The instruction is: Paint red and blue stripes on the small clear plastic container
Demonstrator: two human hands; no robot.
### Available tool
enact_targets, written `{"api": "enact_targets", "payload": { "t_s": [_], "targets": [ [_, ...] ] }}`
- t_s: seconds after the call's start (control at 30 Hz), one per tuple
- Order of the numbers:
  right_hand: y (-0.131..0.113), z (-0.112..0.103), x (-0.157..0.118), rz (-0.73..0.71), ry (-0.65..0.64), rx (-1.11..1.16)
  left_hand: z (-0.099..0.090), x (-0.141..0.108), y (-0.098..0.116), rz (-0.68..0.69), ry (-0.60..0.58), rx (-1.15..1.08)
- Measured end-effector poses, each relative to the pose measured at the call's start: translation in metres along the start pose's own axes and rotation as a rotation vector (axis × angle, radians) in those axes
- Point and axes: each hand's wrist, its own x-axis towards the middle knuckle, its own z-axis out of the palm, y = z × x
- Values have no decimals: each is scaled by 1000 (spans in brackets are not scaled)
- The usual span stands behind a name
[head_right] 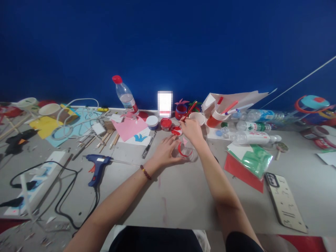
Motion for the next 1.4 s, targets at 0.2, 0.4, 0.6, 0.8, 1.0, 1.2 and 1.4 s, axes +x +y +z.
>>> {"api": "enact_targets", "payload": {
  "t_s": [0.2, 0.4, 0.6, 0.8, 1.0, 1.2, 1.4],
  "targets": [
    [-5, -4, -1, 20, -60, -54, -1, 0, 0, -9, -4, -2],
    [-5, -7, -2, 13, 6, 18, 1, -1, -1, 7, 16, 9],
    [-3, 0, -1, -4, 1, 26, 3, 0, -2, 0, 6, 9],
    [-6, -2, -2, 15, -64, -32, 3, 0, -3, 7, 19, 5],
    [-5, -5, -1, -8, -13, 48, 4, -1, -2, 1, 15, 0],
    [0, 5, 1, -39, 6, 77, 1, 0, -1, -4, -2, 5],
    [-5, 2, -2, -8, -34, 53, 1, 0, -1, -9, -10, 12]
  ]
}}
